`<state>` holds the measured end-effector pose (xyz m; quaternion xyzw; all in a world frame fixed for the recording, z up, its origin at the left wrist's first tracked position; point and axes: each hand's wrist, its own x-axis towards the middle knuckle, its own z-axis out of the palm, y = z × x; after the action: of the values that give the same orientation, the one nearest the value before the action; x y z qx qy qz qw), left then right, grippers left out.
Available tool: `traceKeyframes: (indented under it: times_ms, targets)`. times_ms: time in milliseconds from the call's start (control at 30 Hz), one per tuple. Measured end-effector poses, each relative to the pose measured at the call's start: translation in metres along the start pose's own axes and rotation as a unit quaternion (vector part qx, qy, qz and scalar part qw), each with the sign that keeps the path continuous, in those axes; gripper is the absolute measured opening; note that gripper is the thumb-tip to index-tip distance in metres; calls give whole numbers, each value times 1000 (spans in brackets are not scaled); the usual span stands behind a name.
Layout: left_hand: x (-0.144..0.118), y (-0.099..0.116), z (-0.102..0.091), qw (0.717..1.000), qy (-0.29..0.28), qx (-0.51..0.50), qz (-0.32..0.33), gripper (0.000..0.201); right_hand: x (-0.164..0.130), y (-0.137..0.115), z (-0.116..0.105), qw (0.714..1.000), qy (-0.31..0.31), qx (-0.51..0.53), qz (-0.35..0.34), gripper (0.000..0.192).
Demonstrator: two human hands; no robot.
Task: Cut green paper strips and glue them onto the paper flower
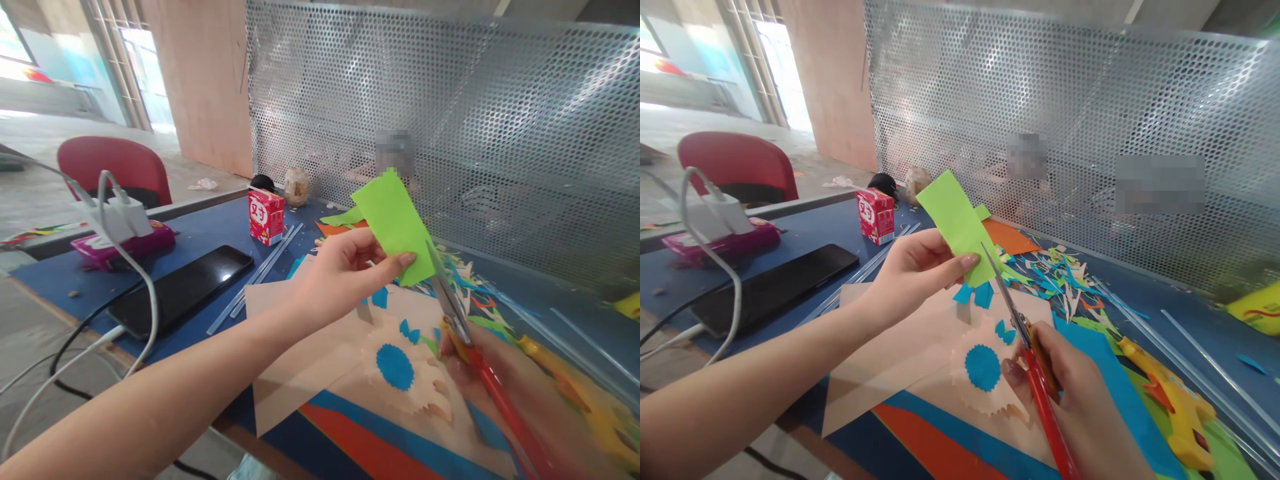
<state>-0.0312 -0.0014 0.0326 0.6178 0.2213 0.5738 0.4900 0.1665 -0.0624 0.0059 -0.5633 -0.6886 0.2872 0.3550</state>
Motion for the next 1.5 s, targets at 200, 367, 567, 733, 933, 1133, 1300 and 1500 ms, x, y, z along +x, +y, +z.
traceKeyframes:
  times_ms: [200,367,567,733,933,1133,1300,1500]
  targets:
    - [0,0,-1,1000,-1,8,0,18,-2,1,-2,999,14,24,26,34]
    - [1,0,0,1000,0,7,7,17,-3,-8,-2,999,7,23,42,32]
    - [-1,-1,-1,1000,-7,7,6,19,-4,-2,-2,999,29,19,28,31]
    - [-1,-1,-1,1000,0,7,4,18,-4,2,-3,998,30,45,32,33]
    - [-1,2,0,1000,-10,5,17,16,0,-4,-1,1000,12,7,-1,27]
    - [2,2,-1,999,-2,-33,30,16,-4,-9,2,999,50,12,12,26]
    - [6,-1,-2,995,24,-81,45,10,-1,-4,0,999,12,30,35,30]
    - [6,-4,2,996,31,-81,-24,10,1,2,4,988,29,135,67,37]
